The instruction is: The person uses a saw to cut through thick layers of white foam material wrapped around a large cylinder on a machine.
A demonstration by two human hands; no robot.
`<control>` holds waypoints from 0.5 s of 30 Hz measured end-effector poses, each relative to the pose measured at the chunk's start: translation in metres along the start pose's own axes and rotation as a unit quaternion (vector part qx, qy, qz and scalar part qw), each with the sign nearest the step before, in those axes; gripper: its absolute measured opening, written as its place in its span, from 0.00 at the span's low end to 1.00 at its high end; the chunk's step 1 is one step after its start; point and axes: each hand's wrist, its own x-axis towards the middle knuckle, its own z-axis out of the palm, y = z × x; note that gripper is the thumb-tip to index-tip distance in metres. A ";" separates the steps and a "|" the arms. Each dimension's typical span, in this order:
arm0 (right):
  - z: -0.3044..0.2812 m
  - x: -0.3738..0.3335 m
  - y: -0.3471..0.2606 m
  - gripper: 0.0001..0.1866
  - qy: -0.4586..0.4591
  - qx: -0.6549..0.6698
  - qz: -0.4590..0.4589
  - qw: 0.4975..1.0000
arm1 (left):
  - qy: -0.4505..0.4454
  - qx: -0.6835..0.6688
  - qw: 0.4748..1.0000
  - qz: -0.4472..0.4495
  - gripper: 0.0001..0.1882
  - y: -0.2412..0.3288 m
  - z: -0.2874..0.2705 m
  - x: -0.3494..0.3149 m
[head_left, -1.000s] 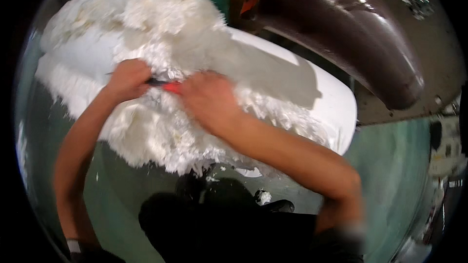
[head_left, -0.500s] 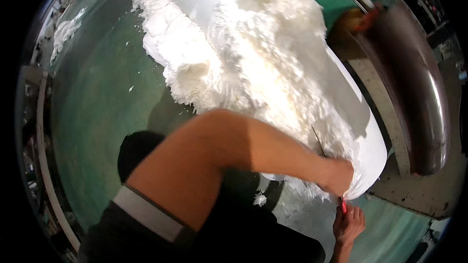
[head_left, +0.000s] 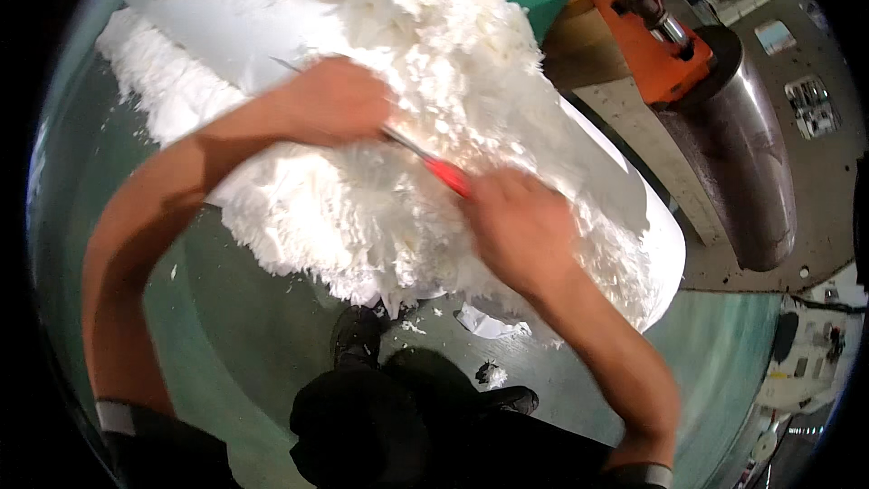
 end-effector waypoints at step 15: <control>0.009 -0.045 0.066 0.06 0.083 0.018 -0.048 0.995 | -0.027 -0.019 0.998 -0.051 0.04 0.046 0.033 0.082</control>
